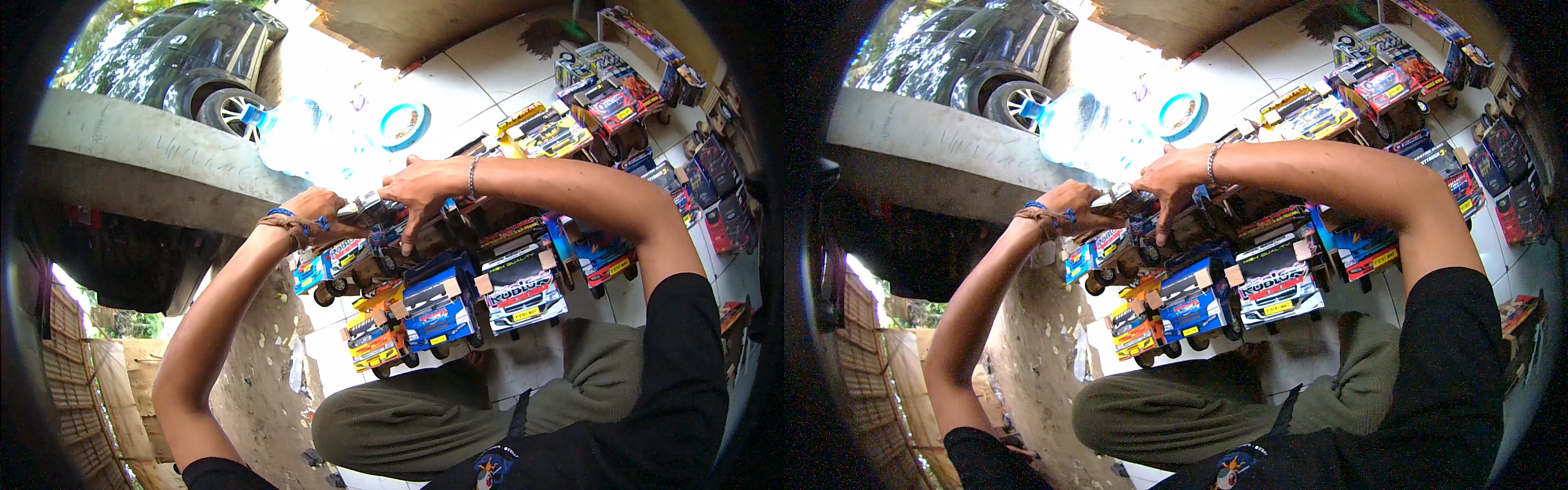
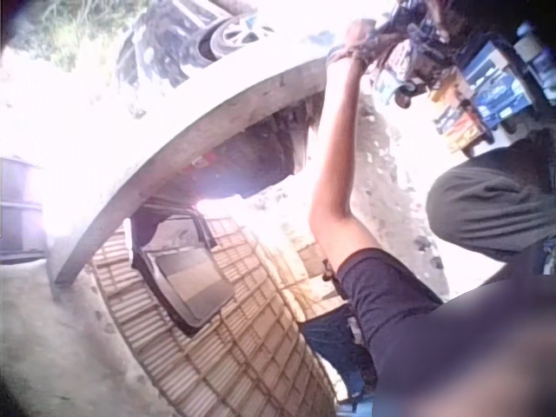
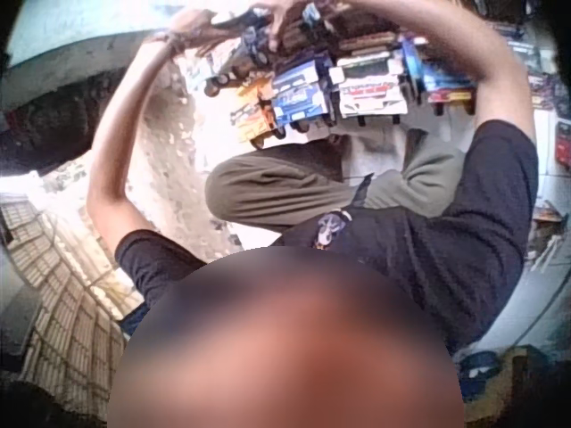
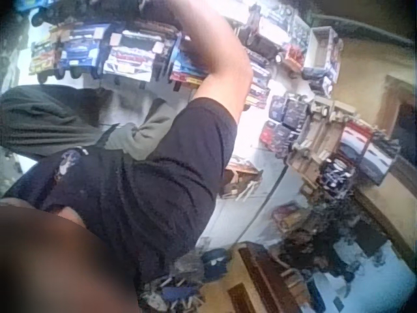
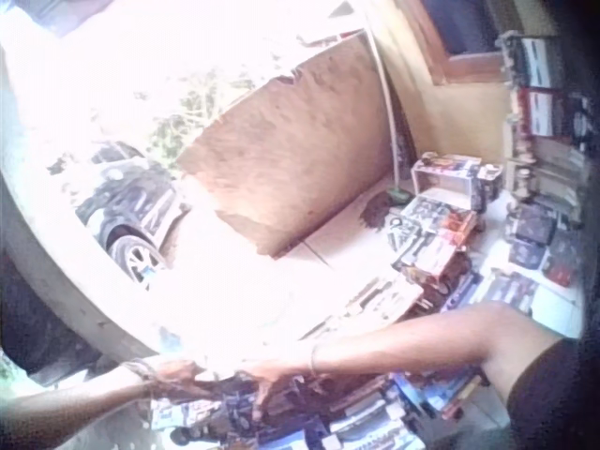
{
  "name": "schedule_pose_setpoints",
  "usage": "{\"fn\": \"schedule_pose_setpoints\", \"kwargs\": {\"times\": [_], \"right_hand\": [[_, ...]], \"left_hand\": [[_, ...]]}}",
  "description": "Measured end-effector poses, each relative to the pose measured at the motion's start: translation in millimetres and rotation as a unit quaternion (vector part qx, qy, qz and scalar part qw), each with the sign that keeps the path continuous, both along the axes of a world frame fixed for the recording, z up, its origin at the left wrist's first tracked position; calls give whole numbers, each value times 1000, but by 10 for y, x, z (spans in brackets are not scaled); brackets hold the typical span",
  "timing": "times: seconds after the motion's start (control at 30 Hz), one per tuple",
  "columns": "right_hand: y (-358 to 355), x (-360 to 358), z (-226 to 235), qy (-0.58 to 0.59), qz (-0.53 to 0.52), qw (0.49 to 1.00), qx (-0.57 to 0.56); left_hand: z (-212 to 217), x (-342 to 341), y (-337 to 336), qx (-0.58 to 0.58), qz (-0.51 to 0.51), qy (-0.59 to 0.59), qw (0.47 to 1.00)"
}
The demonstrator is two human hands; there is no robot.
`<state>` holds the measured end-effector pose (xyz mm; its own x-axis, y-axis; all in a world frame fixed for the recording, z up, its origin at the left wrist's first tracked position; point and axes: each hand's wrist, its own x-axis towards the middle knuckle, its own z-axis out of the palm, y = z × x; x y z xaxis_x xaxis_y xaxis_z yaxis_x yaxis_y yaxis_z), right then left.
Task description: The person assembles small wooden toy trucks by hammering nails into the chassis and attaching wheels. They then use a staple gun to secure the cardboard packaging onto the wooden bodies. Finally, they apply glue to small wooden pieces.
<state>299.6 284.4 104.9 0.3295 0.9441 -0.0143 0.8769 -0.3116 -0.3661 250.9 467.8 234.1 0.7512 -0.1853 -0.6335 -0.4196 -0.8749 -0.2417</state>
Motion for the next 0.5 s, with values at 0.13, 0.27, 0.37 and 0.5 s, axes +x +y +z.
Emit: {"fn": "schedule_pose_setpoints", "kwargs": {"times": [0.13,0.27,0.37,0.5], "right_hand": [[21,17,-33,26,-6,1000,-4],[22,16,-52,40,-15,999,24],[21,17,-48,49,-17,999,9],[12,6,-55,44,-19,998,28]], "left_hand": [[9,15,-46,11,-15,-6,1000],[-8,28,-66,2,-19,-10,1000],[-28,42,-54,32,0,-21,999],[-54,57,-30,46,-19,-30,998]]}}
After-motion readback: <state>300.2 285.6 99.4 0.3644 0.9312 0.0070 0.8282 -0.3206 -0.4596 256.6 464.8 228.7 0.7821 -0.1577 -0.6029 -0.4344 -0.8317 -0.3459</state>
